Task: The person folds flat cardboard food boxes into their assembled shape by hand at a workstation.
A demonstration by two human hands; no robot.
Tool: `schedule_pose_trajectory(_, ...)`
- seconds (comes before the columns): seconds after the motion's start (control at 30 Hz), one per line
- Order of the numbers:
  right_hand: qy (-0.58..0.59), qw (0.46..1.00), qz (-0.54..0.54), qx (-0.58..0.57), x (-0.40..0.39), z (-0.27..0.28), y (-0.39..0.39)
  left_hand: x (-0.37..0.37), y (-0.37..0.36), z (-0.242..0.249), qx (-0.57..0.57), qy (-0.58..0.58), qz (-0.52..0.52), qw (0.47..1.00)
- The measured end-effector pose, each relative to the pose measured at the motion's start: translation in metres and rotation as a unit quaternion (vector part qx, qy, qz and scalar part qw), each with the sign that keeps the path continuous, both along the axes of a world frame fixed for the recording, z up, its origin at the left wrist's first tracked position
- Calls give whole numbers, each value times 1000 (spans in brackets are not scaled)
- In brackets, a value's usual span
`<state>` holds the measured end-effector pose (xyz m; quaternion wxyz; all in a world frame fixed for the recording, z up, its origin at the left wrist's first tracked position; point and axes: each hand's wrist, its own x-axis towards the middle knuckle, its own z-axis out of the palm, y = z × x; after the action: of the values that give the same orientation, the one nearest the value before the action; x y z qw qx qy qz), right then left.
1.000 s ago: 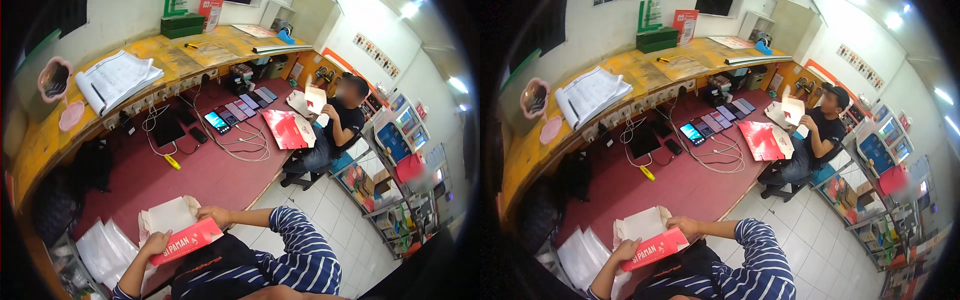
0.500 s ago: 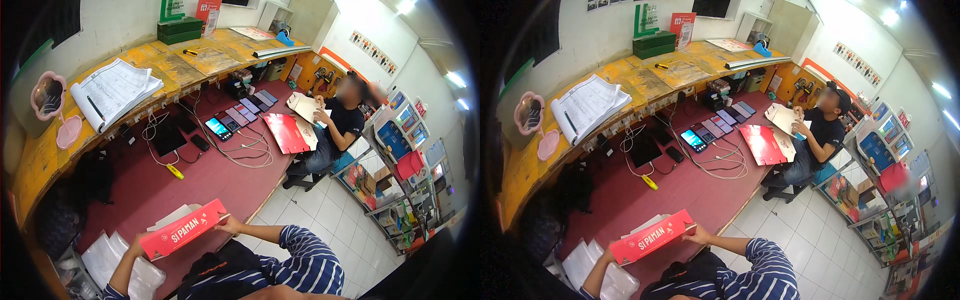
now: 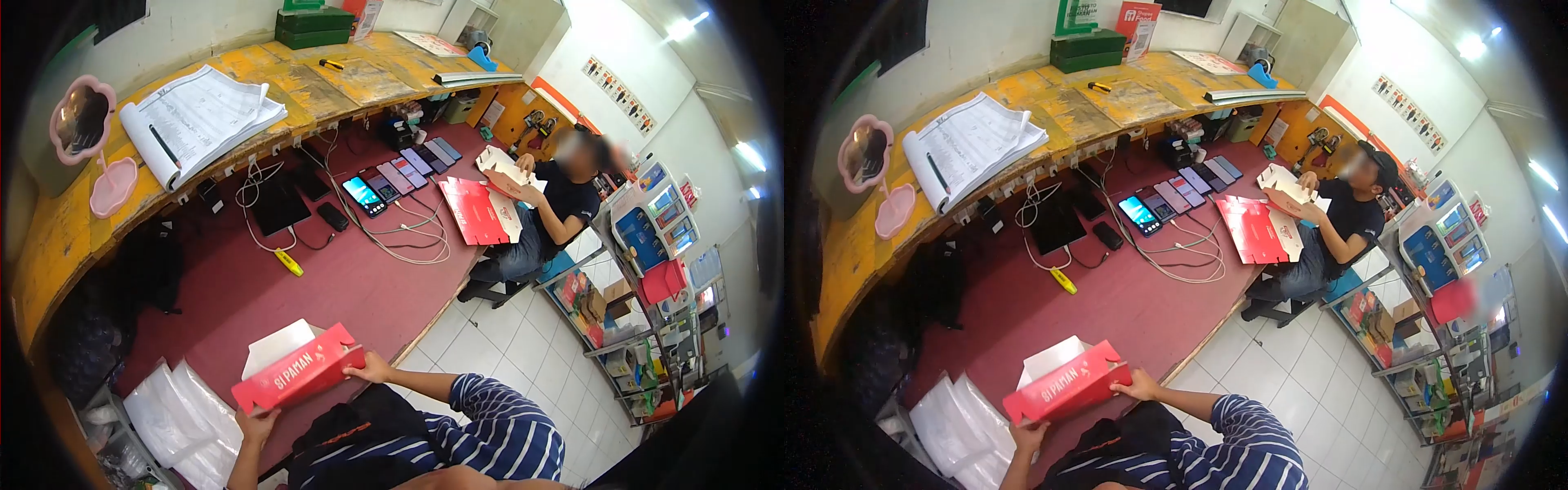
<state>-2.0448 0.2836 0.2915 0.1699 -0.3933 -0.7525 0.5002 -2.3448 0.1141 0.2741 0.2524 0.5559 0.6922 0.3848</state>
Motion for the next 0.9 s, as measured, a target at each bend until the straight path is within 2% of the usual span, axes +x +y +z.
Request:
schedule_pose_trajectory(0.03, -58, 997, -20, -43, -1, 5, 2, 3, -1, -8, -71, -144, 82, 984)
schedule_pose_trajectory(0.07, -115, 989, -39, -88, -4, 12, 1, 3, 0, -16, -78, -145, 83, 983)
schedule_pose_trajectory(0.13, -139, 985, -81, -61, -3, -10, 3, 1, 7, -28, -32, 16, 144, 989)
schedule_pose_trajectory(0.17, -137, 984, -94, -62, -2, -29, 1, 4, 3, -31, -107, -96, 157, 977)
schedule_pose_trajectory(0.2, -233, 967, -78, -62, 0, -47, 8, 8, 2, -33, -173, -210, 181, 945)
schedule_pose_trajectory(0.23, -322, 943, -55, -59, -5, -59, 9, 13, -1, -33, -192, -200, 187, 943)
schedule_pose_trajectory(0.27, -340, 936, -35, -81, -9, -56, 10, 13, -3, -30, -209, -185, 193, 941)
schedule_pose_trajectory(0.33, -342, 936, -13, -82, -2, -52, 15, 12, -1, -22, -264, -287, 166, 906)
schedule_pose_trajectory(0.4, -297, 952, -33, -63, -1, -50, 11, 29, 3, -39, -272, -23, 282, 920)
schedule_pose_trajectory(0.47, -274, 959, -22, -65, -1, -50, 3, 56, 22, 19, -62, 31, 401, 914)
schedule_pose_trajectory(0.53, -240, 966, -74, -65, -1, -53, -1, 65, 48, 27, -65, 138, 436, 887)
schedule_pose_trajectory(0.57, -268, 957, -63, -90, -6, -44, 0, 63, 53, 22, -70, 136, 450, 880)
schedule_pose_trajectory(0.73, -316, 945, -71, -49, -20, -42, 0, 59, 72, -31, -106, 237, 422, 868)
schedule_pose_trajectory(0.83, -429, 898, -45, -88, -27, -39, 7, 60, 74, -30, -133, 253, 413, 865)
schedule_pose_trajectory(0.9, -405, 910, -57, -70, -23, -46, 2, 61, 72, -28, -118, 259, 418, 863)
